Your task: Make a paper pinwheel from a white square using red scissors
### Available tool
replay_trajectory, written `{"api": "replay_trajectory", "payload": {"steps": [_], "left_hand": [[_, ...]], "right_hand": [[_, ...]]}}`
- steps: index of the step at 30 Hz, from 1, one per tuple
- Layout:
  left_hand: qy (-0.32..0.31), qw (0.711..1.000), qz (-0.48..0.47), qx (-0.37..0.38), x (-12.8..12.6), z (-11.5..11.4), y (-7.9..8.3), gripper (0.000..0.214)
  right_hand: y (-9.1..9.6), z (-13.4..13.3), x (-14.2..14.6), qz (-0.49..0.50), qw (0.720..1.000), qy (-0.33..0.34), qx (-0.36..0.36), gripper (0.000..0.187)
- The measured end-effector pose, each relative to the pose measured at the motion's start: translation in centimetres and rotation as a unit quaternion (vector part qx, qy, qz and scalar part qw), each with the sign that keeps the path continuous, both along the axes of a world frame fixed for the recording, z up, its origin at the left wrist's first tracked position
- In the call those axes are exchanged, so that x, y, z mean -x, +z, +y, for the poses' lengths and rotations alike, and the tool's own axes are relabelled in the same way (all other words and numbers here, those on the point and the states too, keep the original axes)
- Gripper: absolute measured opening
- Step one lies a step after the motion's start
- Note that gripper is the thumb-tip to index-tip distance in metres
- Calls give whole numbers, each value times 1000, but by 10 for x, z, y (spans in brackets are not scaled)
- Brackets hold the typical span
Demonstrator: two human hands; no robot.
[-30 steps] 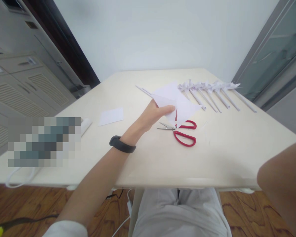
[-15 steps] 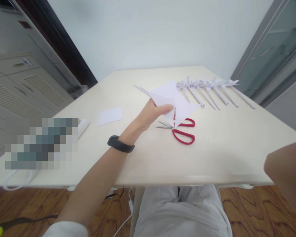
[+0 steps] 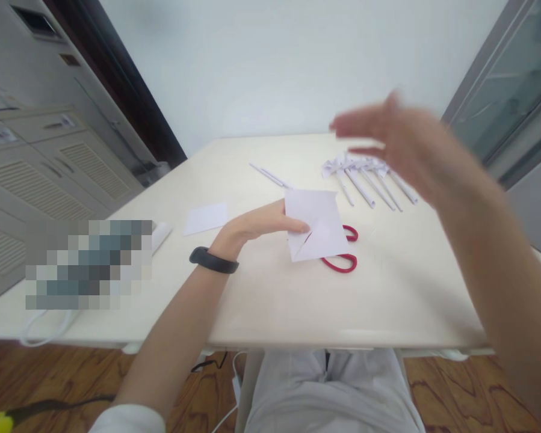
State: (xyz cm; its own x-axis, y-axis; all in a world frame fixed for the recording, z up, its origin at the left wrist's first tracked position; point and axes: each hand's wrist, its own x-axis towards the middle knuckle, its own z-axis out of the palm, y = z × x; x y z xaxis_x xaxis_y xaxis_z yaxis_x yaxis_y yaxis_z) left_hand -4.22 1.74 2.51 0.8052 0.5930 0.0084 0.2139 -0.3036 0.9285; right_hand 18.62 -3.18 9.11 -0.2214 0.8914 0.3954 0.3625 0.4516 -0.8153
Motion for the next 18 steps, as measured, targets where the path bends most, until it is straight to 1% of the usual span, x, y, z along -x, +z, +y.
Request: {"api": "replay_trajectory", "payload": {"steps": [2, 4, 5, 7, 9, 14, 18], "left_hand": [[-30, 999, 37, 14, 4, 3, 1, 42], [-57, 996, 61, 36, 6, 6, 0, 43], [-67, 994, 69, 46, 6, 7, 0, 43], [-75, 992, 83, 58, 7, 9, -1, 39], [-71, 991, 98, 63, 8, 10, -2, 33], [-37, 992, 114, 42, 6, 14, -5, 28], [31, 997, 68, -4, 4, 18, -10, 28]], "right_hand": [[-28, 6, 3, -18, 996, 44, 69, 34], [-56, 11, 5, -38, 983, 91, 154, 32], [-67, 11, 5, -37, 978, 109, 176, 33], [-81, 10, 5, -28, 967, 143, 211, 30], [-87, 8, 4, -19, 964, 146, 224, 24], [-91, 8, 4, -8, 974, 96, 205, 18], [-97, 11, 6, -5, 978, 78, 194, 16]]}}
